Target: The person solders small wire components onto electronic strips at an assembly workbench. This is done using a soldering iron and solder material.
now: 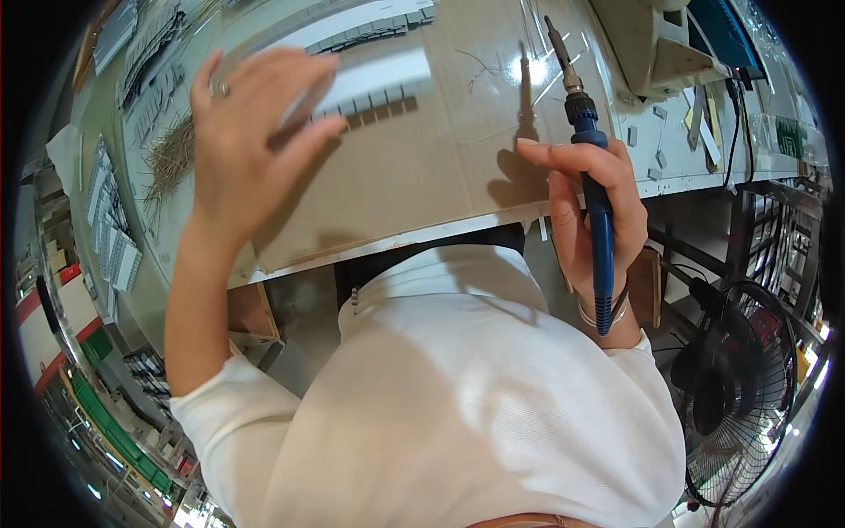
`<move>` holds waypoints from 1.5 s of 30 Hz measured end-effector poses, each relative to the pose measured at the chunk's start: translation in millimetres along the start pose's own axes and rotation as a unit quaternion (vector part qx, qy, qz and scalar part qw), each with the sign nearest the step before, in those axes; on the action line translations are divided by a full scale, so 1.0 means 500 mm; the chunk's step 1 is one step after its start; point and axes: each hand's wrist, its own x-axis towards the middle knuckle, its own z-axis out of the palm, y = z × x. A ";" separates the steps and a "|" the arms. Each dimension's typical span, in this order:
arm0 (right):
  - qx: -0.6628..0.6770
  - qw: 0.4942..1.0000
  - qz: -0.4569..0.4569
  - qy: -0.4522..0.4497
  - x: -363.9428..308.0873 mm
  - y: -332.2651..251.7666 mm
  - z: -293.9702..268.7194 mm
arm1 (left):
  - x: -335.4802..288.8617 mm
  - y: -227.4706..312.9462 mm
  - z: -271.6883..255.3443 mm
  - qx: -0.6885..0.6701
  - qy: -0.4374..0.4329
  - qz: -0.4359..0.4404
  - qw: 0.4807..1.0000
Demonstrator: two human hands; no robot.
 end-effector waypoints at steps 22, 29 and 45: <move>-0.049 0.990 -0.115 -0.070 0.000 0.018 0.048 | -0.073 0.188 0.054 -0.028 -0.049 -0.051 0.997; -0.034 0.989 -0.134 -0.047 0.016 0.015 0.053 | -0.070 0.188 0.059 -0.028 -0.047 -0.047 0.997; -0.028 0.991 -0.123 -0.047 0.027 0.005 0.068 | -0.066 0.195 0.064 -0.011 -0.041 -0.059 0.997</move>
